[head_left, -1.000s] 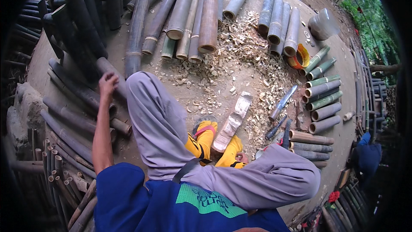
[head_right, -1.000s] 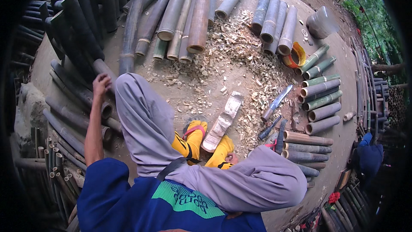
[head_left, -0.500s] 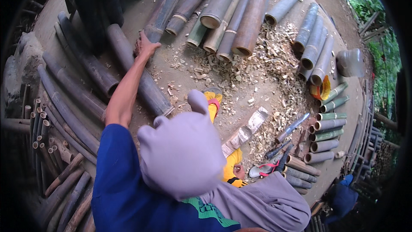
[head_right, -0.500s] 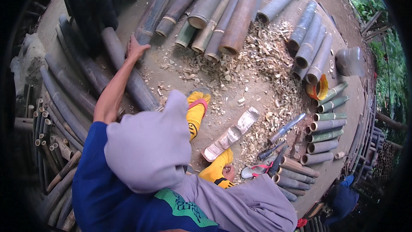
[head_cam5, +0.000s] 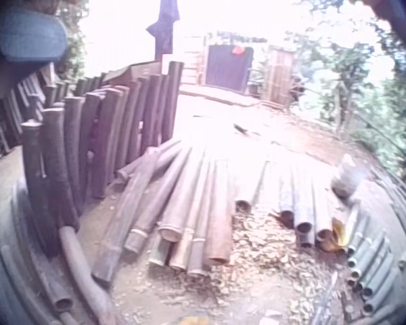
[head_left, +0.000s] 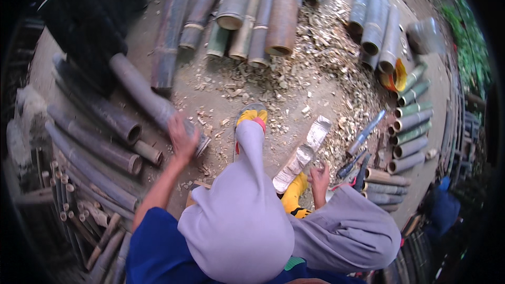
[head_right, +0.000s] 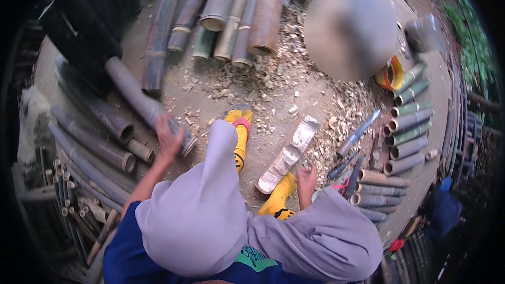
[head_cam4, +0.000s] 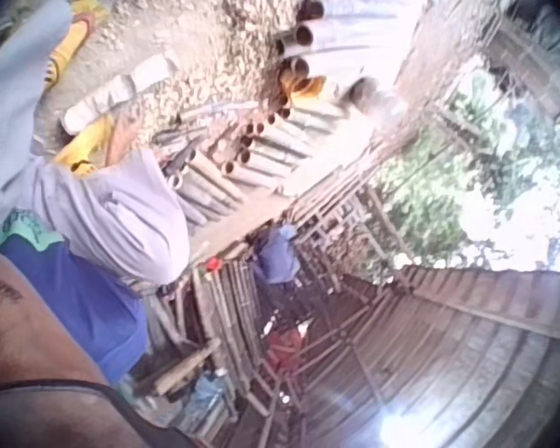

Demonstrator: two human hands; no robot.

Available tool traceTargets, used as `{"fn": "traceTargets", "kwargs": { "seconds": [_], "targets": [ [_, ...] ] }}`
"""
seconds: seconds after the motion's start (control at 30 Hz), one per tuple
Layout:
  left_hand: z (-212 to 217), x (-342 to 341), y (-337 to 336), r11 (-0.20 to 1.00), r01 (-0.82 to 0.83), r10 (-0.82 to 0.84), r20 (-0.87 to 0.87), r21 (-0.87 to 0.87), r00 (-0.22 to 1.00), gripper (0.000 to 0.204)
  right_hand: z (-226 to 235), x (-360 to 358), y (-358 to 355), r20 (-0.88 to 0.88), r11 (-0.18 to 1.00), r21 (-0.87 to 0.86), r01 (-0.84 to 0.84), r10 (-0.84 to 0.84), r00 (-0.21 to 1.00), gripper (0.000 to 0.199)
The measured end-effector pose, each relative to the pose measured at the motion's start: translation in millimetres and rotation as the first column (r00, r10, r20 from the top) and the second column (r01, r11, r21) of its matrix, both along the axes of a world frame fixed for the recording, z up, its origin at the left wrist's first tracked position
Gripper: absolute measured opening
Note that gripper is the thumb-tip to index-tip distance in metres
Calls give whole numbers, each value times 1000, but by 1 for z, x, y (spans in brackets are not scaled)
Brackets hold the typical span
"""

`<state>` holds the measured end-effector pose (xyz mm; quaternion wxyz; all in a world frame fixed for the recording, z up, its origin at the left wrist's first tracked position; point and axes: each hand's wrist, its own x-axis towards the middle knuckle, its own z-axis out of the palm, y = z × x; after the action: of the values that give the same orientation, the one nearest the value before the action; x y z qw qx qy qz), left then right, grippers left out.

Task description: The person shapes bamboo segments using a large knife and a wooden mallet, carving out nodes and smoothing the interior of the tubes while sitting on the ground.

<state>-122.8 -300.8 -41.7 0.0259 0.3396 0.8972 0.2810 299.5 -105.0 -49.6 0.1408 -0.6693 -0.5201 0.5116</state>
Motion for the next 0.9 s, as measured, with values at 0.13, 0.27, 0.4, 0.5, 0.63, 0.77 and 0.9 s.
{"fn": "traceTargets", "kwargs": {
  "seconds": [0.13,0.27,0.4,0.5,0.63,0.77,0.9],
  "targets": [
    [-11,93,3,945,323,-325,-28,-45,945,46,-2,-42,12,64,922,304,-240,231,971,100],
    [-13,107,4,882,395,-461,-301,-256,835,44,-6,-62,8,201,929,287,-234,181,963,104],
    [-7,89,20,850,468,-501,-98,-242,860,44,2,-86,56,20,949,225,-221,223,975,101],
    [0,75,36,866,460,-443,129,-196,887,43,4,-105,87,185,863,393,-319,266,946,106],
    [0,64,65,911,397,-326,388,-115,862,43,9,-100,69,409,920,93,-380,313,858,110],
    [-6,65,97,942,327,-223,597,-70,771,42,4,-74,63,26,984,11,-180,179,983,112],
    [-16,72,135,958,279,-136,744,-70,654,42,5,-49,57,-390,995,72,71,-37,920,101]
  ]
}}
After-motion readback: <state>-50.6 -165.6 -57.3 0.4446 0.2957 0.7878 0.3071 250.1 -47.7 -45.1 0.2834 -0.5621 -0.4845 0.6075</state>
